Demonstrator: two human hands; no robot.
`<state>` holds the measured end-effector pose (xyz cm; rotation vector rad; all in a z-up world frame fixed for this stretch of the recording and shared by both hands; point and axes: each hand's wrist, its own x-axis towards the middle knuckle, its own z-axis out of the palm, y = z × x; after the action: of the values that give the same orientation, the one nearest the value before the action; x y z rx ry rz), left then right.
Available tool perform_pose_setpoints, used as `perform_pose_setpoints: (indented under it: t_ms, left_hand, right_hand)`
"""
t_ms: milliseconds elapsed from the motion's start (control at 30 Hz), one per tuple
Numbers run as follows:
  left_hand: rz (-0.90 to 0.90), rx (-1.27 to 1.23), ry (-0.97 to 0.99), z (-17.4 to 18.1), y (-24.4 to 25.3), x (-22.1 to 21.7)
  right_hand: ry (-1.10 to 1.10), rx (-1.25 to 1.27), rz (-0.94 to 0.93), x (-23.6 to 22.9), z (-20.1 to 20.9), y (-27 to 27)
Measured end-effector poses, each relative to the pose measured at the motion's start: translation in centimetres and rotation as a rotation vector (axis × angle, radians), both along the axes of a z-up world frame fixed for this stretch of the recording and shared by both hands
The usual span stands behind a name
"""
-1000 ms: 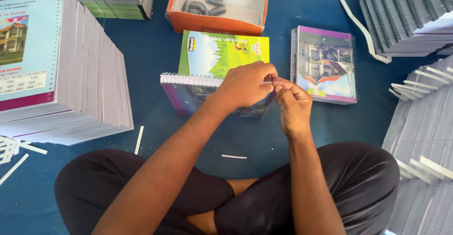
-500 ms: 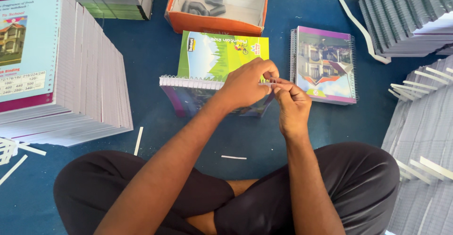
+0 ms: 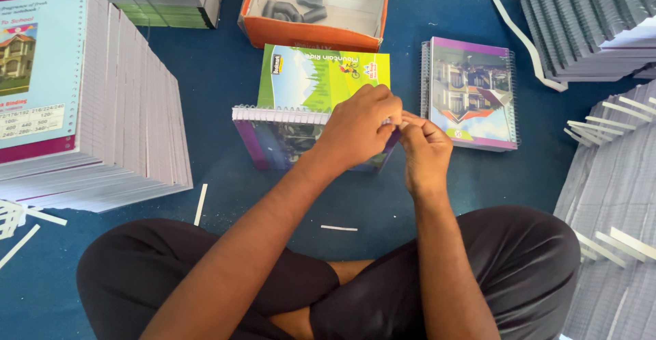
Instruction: The person sits on the floor and binds spiral notebooks by hand. They insert a plastic spiral coil into the punched holes of a notebook, then place the finished notebook into a stack.
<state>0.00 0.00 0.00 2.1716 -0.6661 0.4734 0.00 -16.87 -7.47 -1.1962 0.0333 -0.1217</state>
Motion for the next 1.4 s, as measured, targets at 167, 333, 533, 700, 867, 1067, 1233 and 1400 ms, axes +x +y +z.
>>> perform_pose_setpoints:
  t_ms: [167, 333, 533, 700, 867, 1067, 1233, 1400]
  left_hand:
    - [0.007, -0.071, -0.07, 0.0, 0.2, -0.3]
    - [0.025, -0.055, -0.1, 0.0, 0.0, -0.5]
    - [0.021, -0.064, -0.131, -0.3, 0.1, -0.2]
    - [0.026, -0.036, -0.119, -0.5, -0.1, 0.1]
    - [-0.011, -0.032, -0.126, -0.7, -0.1, 0.0]
    - [-0.069, -0.032, -0.211, -0.7, 0.2, -0.3]
    - [-0.031, -0.018, -0.163, -0.5, 0.2, -0.1]
    - [-0.034, 0.064, -0.105, -0.1, 0.4, 0.3]
  right_hand:
    - [-0.003, 0.189, 0.1, 0.1, 0.7, -0.5]
    - [0.124, 0.228, 0.09, 0.3, 1.2, -0.9]
    - [0.178, 0.308, 0.117, 0.7, 0.8, -1.3]
    - [0.225, 0.366, 0.136, 1.1, 0.5, -1.5]
    - [0.226, 0.348, 0.189, 1.1, 0.4, -1.8]
    - [0.219, 0.356, 0.213, 1.1, 0.4, -2.0]
    - [0.187, 0.353, 0.193, 1.1, 0.3, -1.8]
    - [0.144, 0.363, 0.179, 0.6, 1.0, -1.3]
